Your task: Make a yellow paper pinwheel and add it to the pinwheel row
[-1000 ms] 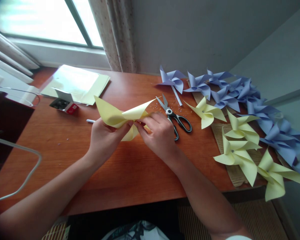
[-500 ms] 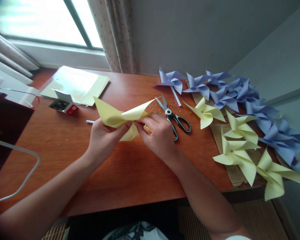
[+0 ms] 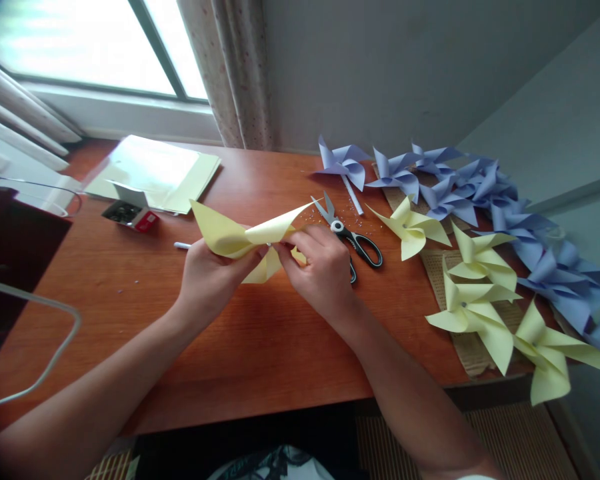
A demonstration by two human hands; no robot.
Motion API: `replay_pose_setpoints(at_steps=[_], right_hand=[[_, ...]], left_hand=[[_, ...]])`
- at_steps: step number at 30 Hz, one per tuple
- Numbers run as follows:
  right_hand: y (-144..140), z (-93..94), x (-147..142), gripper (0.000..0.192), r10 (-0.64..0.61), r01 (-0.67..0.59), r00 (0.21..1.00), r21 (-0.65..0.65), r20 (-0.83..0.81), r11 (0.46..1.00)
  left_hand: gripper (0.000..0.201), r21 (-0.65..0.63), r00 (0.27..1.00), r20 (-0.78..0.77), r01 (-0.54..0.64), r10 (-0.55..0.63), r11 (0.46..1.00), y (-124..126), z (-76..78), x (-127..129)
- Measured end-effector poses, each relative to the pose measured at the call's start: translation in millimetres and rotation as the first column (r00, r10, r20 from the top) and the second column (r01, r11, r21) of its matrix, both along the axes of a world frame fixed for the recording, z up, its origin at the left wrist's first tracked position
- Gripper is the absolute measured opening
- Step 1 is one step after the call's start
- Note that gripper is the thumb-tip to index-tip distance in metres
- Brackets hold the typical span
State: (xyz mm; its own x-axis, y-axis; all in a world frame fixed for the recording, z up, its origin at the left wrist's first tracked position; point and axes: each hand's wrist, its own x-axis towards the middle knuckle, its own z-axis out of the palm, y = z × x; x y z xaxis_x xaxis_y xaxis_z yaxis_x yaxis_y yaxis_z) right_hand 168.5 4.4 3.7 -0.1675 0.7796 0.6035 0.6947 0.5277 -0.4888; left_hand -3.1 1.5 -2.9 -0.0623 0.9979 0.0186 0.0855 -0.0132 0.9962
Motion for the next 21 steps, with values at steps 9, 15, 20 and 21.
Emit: replay_pose_setpoints(at_steps=[9,15,20,21], right_hand=[[7.8,3.2,10.6,0.01,-0.117,0.07,0.945,-0.159,-0.306,0.985],[20.9,-9.2,15.4,0.023,-0.201,-0.167,0.719,-0.446,-0.666,0.88],[18.8,-8.1,12.3,0.039,-0.157,-0.502,0.611,-0.533,-0.776,0.682],[17.9,-7.8,12.0,0.038,-0.12,-0.523,0.628,-0.531,-0.769,0.667]], left_hand=[[0.034,-0.188,0.9,0.436,0.082,0.008,0.979,7.3,-3.7,-5.4],[0.038,-0.213,0.818,0.574,0.198,-0.041,0.957,8.8,2.3,-6.3],[0.04,-0.23,0.876,0.478,0.191,-0.06,0.954,7.4,0.1,-8.2],[0.039,-0.227,0.886,0.46,0.182,-0.06,0.957,7.4,-0.6,-8.5]])
